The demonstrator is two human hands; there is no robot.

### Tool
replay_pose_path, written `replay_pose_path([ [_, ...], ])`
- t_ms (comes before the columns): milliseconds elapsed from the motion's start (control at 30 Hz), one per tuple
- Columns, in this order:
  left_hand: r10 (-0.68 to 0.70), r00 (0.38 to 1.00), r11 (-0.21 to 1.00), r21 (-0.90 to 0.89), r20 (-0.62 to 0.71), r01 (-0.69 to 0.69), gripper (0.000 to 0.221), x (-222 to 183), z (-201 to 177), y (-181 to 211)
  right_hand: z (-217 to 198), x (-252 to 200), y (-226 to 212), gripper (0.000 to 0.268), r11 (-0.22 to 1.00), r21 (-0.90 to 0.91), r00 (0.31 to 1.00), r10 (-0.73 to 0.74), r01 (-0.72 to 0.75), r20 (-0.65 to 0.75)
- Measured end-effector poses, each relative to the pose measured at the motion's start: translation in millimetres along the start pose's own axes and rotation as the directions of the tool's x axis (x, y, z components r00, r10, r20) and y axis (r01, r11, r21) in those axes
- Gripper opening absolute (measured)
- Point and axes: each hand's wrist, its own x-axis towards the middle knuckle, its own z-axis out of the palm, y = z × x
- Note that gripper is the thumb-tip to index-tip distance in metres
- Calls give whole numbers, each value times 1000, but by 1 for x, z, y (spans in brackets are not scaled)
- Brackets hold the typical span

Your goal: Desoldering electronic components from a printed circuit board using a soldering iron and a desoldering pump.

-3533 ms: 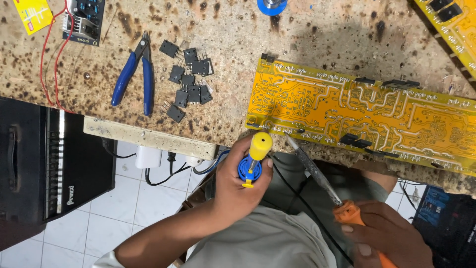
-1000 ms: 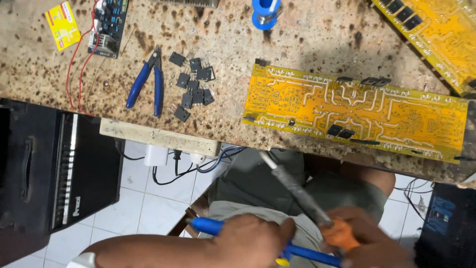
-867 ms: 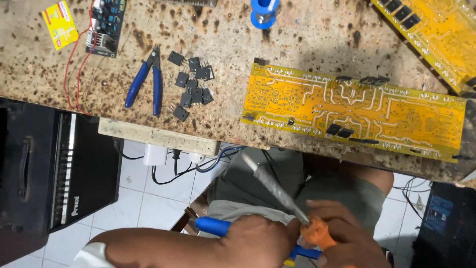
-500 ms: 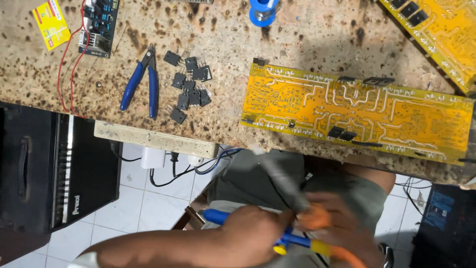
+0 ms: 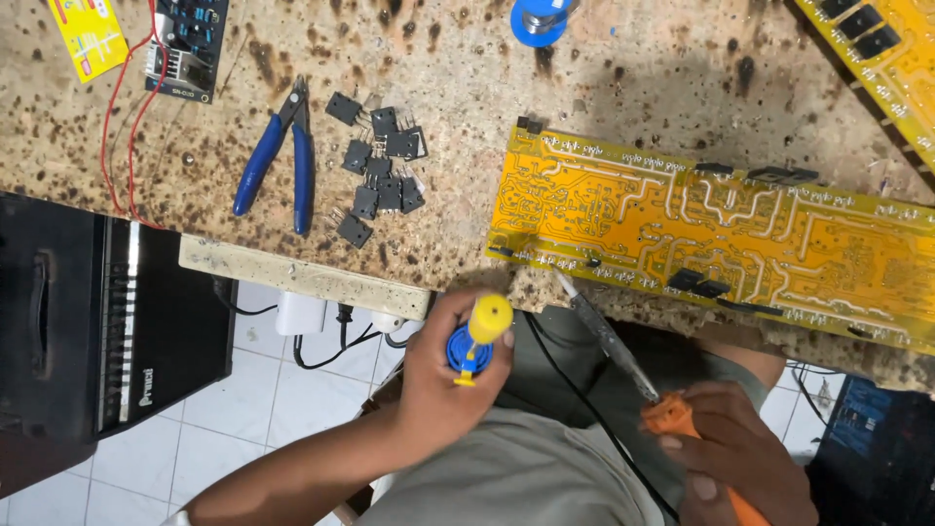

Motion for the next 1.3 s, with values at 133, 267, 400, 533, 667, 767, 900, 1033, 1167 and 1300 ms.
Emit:
replay_pose_path([
  [133, -51, 997, 999, -17, -61, 50, 36, 8, 7, -1, -2, -5, 0, 31, 993, -5, 993, 121, -121, -10],
  [267, -6, 996, 1000, -14, -86, 5, 38, 10, 10, -2, -21, -33, 54, 30, 998, -26, 971, -44, 52, 234],
  [400, -17, 995, 1000, 4, -95, 18, 37, 11, 11, -4, -2, 4, -5, 27, 990, 27, 990, 136, -135, -39],
  [533, -23, 996, 1000, 10, -89, 24, 36, 11, 11, -5, 3, 18, -18, 25, 993, 73, 995, 92, -89, -40],
  [667, -22, 996, 1000, 1, -87, 22, 34, 12, 11, -3, 5, 21, -18, 30, 994, 87, 993, 76, -68, -86],
  [767, -33, 995, 999, -4, -93, 33, 38, 11, 11, -6, 1, 19, -25, 26, 983, 98, 985, 163, -156, -62],
  [900, -47, 995, 999, -4, -93, 46, 35, 12, 11, -3, -1, 25, -39, 29, 959, 63, 956, 281, -276, -81],
  [1033, -41, 987, 994, -109, -156, 24, 27, 8, 11, 1, -25, -3, 5, 33, 978, -66, 975, 205, -200, 81],
  [1167, 97, 976, 970, -202, -194, -136, 35, 1, -4, 16, -26, 6, 3, 37, 991, -90, 982, 109, -96, 155],
  [1300, 324, 927, 751, -546, -187, -373, 64, 12, -9, 54, -8, 17, -30, 36, 960, -70, 962, 270, -272, -33],
])
